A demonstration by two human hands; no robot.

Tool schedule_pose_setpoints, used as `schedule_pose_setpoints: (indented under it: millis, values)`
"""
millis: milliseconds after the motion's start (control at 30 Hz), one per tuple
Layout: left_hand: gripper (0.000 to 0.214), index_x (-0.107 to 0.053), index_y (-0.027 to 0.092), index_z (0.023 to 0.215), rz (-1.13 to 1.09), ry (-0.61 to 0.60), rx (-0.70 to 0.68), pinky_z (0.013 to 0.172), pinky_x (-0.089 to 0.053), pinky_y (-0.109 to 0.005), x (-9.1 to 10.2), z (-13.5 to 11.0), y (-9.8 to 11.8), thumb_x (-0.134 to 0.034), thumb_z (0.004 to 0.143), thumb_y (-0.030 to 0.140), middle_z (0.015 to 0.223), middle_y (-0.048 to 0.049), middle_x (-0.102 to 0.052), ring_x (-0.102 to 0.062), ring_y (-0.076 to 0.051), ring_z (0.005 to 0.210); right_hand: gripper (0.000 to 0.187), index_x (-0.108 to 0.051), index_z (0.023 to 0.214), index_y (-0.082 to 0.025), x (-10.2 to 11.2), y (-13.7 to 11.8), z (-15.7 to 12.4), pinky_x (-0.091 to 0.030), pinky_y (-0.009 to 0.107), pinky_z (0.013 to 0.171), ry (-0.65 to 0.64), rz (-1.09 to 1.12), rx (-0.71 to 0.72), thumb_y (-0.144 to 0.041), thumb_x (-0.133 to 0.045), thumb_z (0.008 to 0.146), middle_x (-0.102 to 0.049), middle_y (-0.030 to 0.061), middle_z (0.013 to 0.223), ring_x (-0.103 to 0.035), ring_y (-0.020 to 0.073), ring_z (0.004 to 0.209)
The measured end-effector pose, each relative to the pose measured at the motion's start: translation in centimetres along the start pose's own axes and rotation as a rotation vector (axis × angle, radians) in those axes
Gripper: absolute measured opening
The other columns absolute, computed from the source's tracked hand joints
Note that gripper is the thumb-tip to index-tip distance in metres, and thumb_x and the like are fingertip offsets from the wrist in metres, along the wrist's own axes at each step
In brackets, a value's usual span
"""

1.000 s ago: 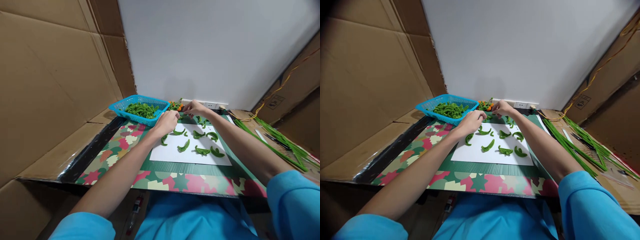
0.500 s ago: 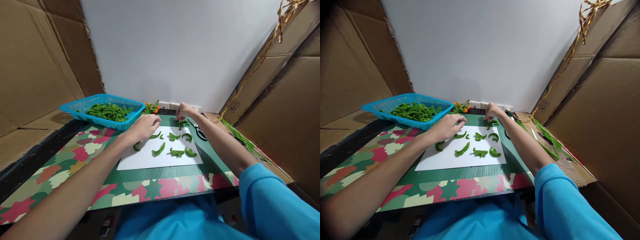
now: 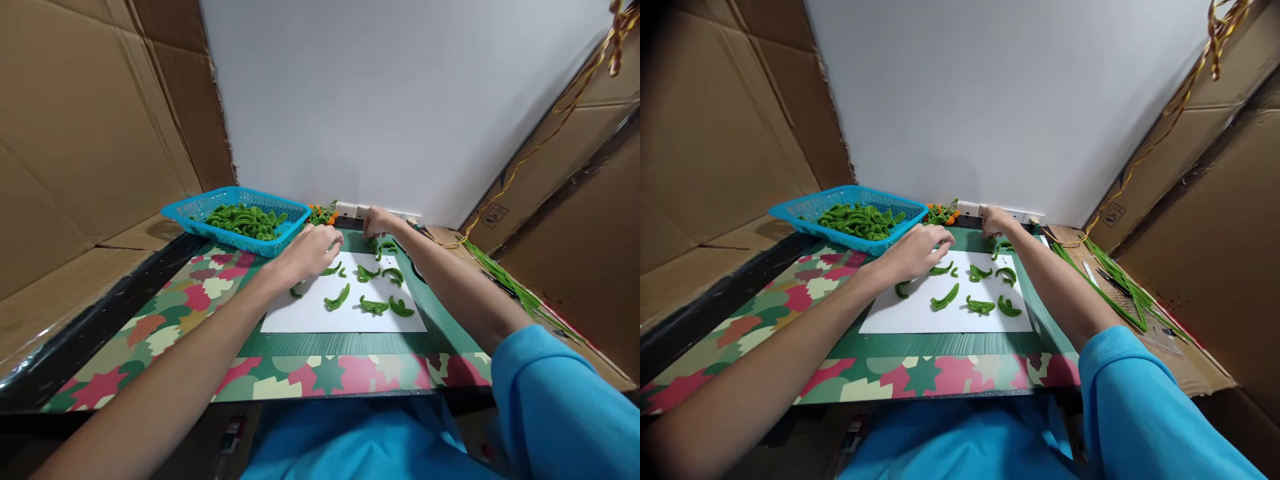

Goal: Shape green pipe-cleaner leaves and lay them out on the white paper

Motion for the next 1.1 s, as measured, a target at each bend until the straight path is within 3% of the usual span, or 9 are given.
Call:
schedule_pose_setpoints:
  millis: [200, 333, 433, 600, 733, 800, 900, 1000, 1100]
  values:
    - [0.026, -0.072, 0.019, 0.096, 0.012, -0.011, -0.019, 0.091, -0.043, -0.041, -0.1, 0.0, 0.2, -0.047, 0.102, 0.022, 0.102, -0.0088, -0.076, -0.067, -0.025, 0.097, 0.028, -0.068, 0.127, -0.019, -0.3, 1.0, -0.2, -0.062, 0.042, 0.091, -0.03, -0.069, -0.005, -0.036, -0.066, 0.105, -0.069, 0.0095, 0.129, -0.07, 0.0225, 0.107]
    - [0.025, -0.071, 0.019, 0.095, 0.012, -0.011, -0.025, 0.09, -0.043, -0.04, -0.1, 0.0, 0.4, -0.047, 0.101, 0.021, 0.102, -0.0082, -0.076, -0.066, -0.025, 0.1, 0.032, -0.067, 0.13, -0.019, -1.0, 0.5, -0.1, -0.061, 0.044, 0.093, -0.014, -0.089, 0.061, -0.037, -0.067, 0.104, -0.067, 0.0101, 0.132, -0.07, 0.0247, 0.11]
    - [0.025, -0.072, 0.018, 0.098, 0.015, -0.008, -0.012, 0.091, -0.042, -0.04, 0.0, 0.0, 0.4, -0.047, 0.102, 0.021, 0.105, -0.0084, -0.076, -0.067, -0.026, 0.101, 0.031, -0.068, 0.125, -0.016, -1.1, -0.8, 0.1, -0.062, 0.043, 0.09, 0.046, -0.084, 0.171, -0.038, -0.068, 0.103, -0.07, 0.0089, 0.125, -0.071, 0.0235, 0.105]
    - [0.028, -0.073, 0.019, 0.101, 0.022, -0.015, 0.007, 0.093, -0.042, -0.041, 0.0, -0.2, 0.1, -0.046, 0.103, 0.024, 0.111, -0.0088, -0.077, -0.068, -0.026, 0.104, 0.013, -0.08, 0.089, -0.016, -0.8, -2.9, -0.3, -0.05, 0.025, 0.072, 0.19, -0.057, 0.343, -0.027, -0.084, 0.083, -0.078, 0.0031, 0.089, -0.069, 0.0187, 0.084]
    - [0.028, -0.074, 0.02, 0.101, -0.004, 0.005, 0.02, 0.094, -0.043, -0.041, 0.2, -0.2, 0.1, -0.046, 0.104, 0.025, 0.112, -0.0084, -0.077, -0.068, -0.026, 0.105, 0.023, -0.082, 0.086, -0.016, -0.1, -2.8, -1.9, -0.042, 0.025, 0.067, 0.253, -0.034, 0.435, -0.031, -0.068, 0.094, -0.077, 0.0036, 0.079, -0.065, 0.0161, 0.074]
    - [0.028, -0.074, 0.02, 0.101, -0.012, 0.015, 0.022, 0.094, -0.044, -0.041, 0.3, -0.1, 0.1, -0.047, 0.103, 0.025, 0.111, -0.008, -0.077, -0.069, -0.026, 0.104, 0.022, -0.082, 0.087, -0.017, 0.2, -2.3, -3.1, -0.043, 0.025, 0.068, 0.222, -0.038, 0.488, -0.03, -0.066, 0.094, -0.077, 0.0035, 0.082, -0.065, 0.0166, 0.075]
    - [0.028, -0.075, 0.02, 0.101, -0.013, 0.026, 0.023, 0.093, -0.046, -0.041, 0.6, 0.0, 0.1, -0.047, 0.102, 0.025, 0.111, -0.0081, -0.077, -0.069, -0.026, 0.101, 0.011, -0.084, 0.087, -0.021, 0.3, -1.2, -5.0, -0.047, 0.025, 0.071, 0.085, -0.072, 0.562, -0.017, -0.074, 0.083, -0.08, 0.0025, 0.089, -0.068, 0.0175, 0.081]
    - [0.029, -0.076, 0.02, 0.103, -0.022, 0.039, 0.033, 0.095, -0.046, -0.042, 0.8, 0.0, 0.0, -0.047, 0.102, 0.026, 0.112, -0.0089, -0.077, -0.069, -0.026, 0.101, 0.029, -0.084, 0.089, -0.024, 0.0, 0.1, -6.6, -0.049, 0.025, 0.068, -0.048, -0.117, 0.588, -0.004, -0.079, 0.068, -0.081, 0.0024, 0.093, -0.069, 0.018, 0.078]
    - [0.03, -0.076, 0.019, 0.105, -0.03, 0.023, 0.043, 0.095, -0.046, -0.043, 0.8, 0.0, -0.1, -0.047, 0.102, 0.026, 0.112, -0.0086, -0.077, -0.069, -0.026, 0.101, 0.032, -0.084, 0.09, -0.023, -0.4, 1.2, -7.4, -0.05, 0.028, 0.068, -0.076, -0.152, 0.584, -0.003, -0.082, 0.064, -0.081, 0.0046, 0.093, -0.068, 0.0199, 0.077]
Point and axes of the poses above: each hand's wrist, its own z-axis towards the middle knuckle, its own x-axis out of the back of the hand, y = z × x, the point moved 4 cm from there along z, towards the middle knuckle
